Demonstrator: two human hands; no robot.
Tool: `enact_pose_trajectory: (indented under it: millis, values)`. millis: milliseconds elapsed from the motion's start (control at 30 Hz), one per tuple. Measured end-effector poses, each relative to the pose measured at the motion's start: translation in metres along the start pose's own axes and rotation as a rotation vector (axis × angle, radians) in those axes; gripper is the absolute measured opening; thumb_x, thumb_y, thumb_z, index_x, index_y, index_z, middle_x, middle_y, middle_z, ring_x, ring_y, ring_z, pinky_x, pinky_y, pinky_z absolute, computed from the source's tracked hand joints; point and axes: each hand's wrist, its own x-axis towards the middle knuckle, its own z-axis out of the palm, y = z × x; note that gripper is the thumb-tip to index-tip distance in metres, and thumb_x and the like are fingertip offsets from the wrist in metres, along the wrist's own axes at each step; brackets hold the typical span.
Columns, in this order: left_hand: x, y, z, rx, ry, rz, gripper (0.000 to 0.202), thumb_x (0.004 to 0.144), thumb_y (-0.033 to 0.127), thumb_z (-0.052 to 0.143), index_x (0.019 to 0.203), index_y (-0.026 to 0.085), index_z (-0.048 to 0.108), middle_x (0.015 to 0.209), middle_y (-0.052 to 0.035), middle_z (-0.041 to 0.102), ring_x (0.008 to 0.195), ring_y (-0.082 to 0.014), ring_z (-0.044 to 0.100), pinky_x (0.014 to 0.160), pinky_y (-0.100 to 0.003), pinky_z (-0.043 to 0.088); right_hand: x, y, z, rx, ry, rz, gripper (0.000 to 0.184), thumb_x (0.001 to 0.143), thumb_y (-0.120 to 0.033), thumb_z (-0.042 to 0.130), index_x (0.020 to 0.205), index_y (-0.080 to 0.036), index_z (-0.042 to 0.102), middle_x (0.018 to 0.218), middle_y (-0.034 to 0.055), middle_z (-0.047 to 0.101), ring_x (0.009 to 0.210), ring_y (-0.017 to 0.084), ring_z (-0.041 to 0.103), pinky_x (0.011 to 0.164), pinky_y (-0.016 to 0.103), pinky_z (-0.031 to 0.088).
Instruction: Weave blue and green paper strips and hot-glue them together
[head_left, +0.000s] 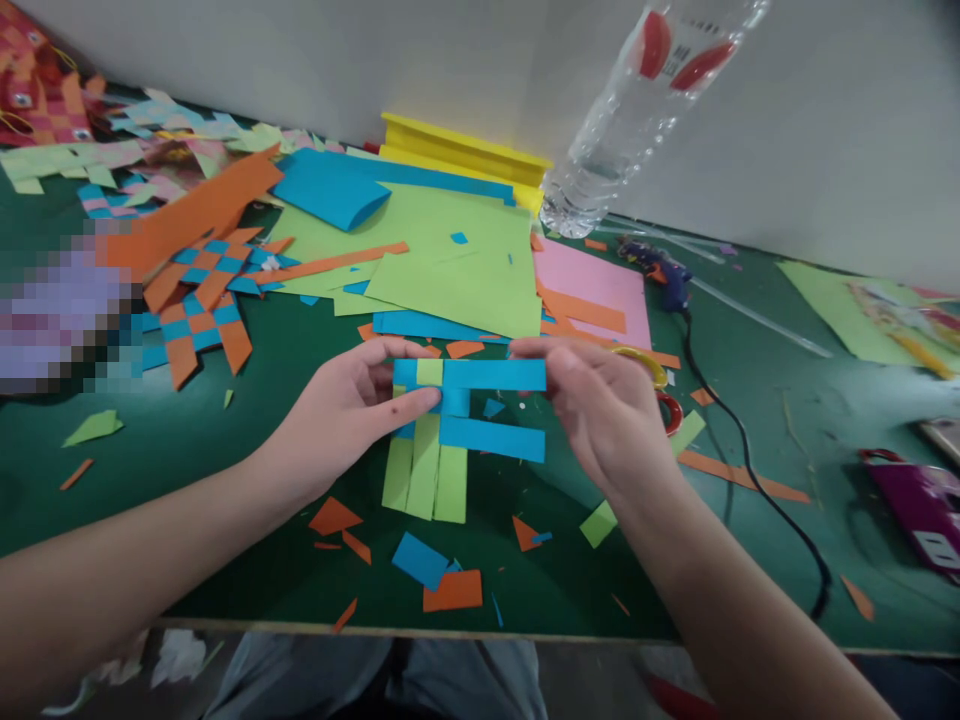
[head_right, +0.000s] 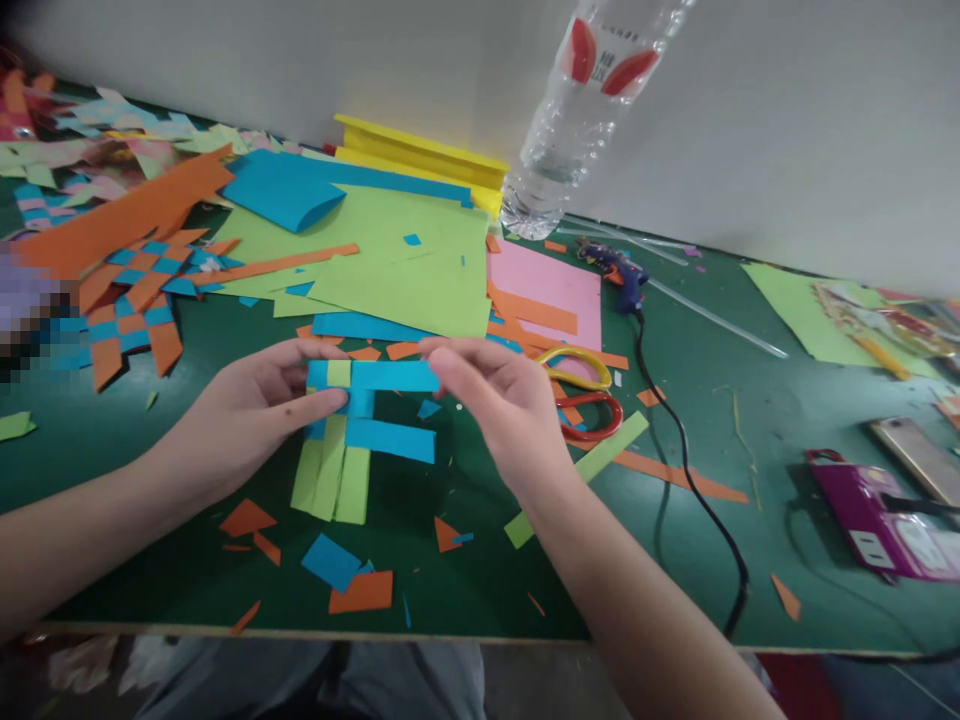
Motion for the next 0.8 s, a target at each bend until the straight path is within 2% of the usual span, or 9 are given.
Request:
enact_pose_trajectory:
  millis: [67,167,233,300,400,533,600,667,800]
  values:
    - [0.001,-0.001,-0.001,-0.01,0.015,-0.016,0.04,0.08,0.037,0.082,0.112,0.023,0.064,0.089,-0.0003,0.073,0.08,-0.0161,0.071,0.071,-0.026,0.058,0.002,0.001,-0.004,-0.108,0.121,-0.189,0.027,0.094,-0.048,0.058,0.106,-0.028,0.073,0.101,0.0049,0.073,0.086,0.019,0.067,0.08,0.038,0.057]
    - [0.0,-0.003,-0.003,0.007,0.031,-0.023,0.041,0.08,0.039,0.083,0.113,0.023,0.065,0.086,-0.0001,0.072,0.078,-0.0157,0.069,0.069,-0.026,0.057,0.006,0.002,-0.009,-0.425,0.236,-0.542,0.026,0.093,-0.027,0.058,0.118,-0.029,0.066,0.111,0.0068,0.071,0.096,0.023,0.068,0.088,0.043,0.056]
    - [0.0,-0.004,-0.003,0.009,0.024,-0.025,0.04,0.08,0.039,0.083,0.113,0.024,0.066,0.084,0.0005,0.071,0.076,-0.0152,0.068,0.068,-0.026,0.056,0.008,0.002,-0.011,-0.684,0.222,-0.775,0.035,0.089,-0.018,0.06,0.122,-0.029,0.063,0.115,0.0078,0.071,0.107,0.027,0.067,0.094,0.049,0.054]
    - [-0.001,-0.004,-0.003,0.01,0.005,-0.024,0.038,0.082,0.04,0.082,0.113,0.025,0.066,0.083,0.0012,0.07,0.075,-0.0149,0.068,0.068,-0.025,0.055,0.009,0.002,-0.013,-0.835,0.148,-0.922,0.042,0.088,-0.018,0.062,0.128,-0.03,0.061,0.12,0.0082,0.072,0.116,0.031,0.064,0.098,0.053,0.051]
    - [-0.002,-0.002,-0.001,0.041,0.003,-0.002,0.037,0.081,0.04,0.082,0.112,0.025,0.068,0.083,0.002,0.07,0.074,-0.0134,0.066,0.067,-0.024,0.054,0.009,0.004,-0.015,-0.852,0.016,-1.02,0.052,0.086,-0.024,0.07,0.136,-0.034,0.056,0.128,0.0048,0.071,0.121,0.031,0.062,0.104,0.053,0.048]
    - [-0.002,0.0,-0.001,0.094,-0.004,-0.004,0.039,0.083,0.041,0.08,0.116,0.024,0.067,0.084,0.0006,0.071,0.077,-0.0155,0.067,0.07,-0.026,0.054,0.004,0.008,-0.012,-0.898,-0.064,-1.044,0.046,0.087,-0.021,0.073,0.125,-0.045,0.062,0.125,-0.0054,0.073,0.119,0.025,0.063,0.112,0.052,0.039]
    - [-0.001,0.001,-0.001,0.099,-0.023,-0.029,0.041,0.085,0.044,0.077,0.119,0.024,0.065,0.085,-0.0008,0.073,0.078,-0.0169,0.068,0.07,-0.027,0.054,0.002,0.009,-0.009,-0.902,-0.108,-1.05,0.035,0.09,-0.022,0.07,0.117,-0.044,0.066,0.121,-0.0078,0.075,0.116,0.022,0.065,0.115,0.053,0.034]
    - [-0.001,0.001,-0.001,0.114,-0.049,-0.047,0.044,0.086,0.046,0.075,0.122,0.025,0.064,0.081,-0.0004,0.072,0.074,-0.017,0.068,0.066,-0.027,0.053,0.0,0.009,-0.007,-0.901,-0.158,-1.063,0.025,0.095,-0.022,0.063,0.111,-0.04,0.069,0.115,-0.008,0.076,0.111,0.019,0.067,0.115,0.05,0.034]
    - [-0.003,0.005,0.001,0.185,-0.048,-0.047,0.043,0.084,0.05,0.074,0.117,0.024,0.067,0.064,0.0036,0.063,0.058,-0.0145,0.058,0.052,-0.024,0.043,-0.002,0.008,-0.004,-0.866,-0.193,-1.061,0.026,0.1,-0.02,0.053,0.1,-0.036,0.073,0.101,-0.0071,0.078,0.1,0.016,0.068,0.112,0.046,0.038]
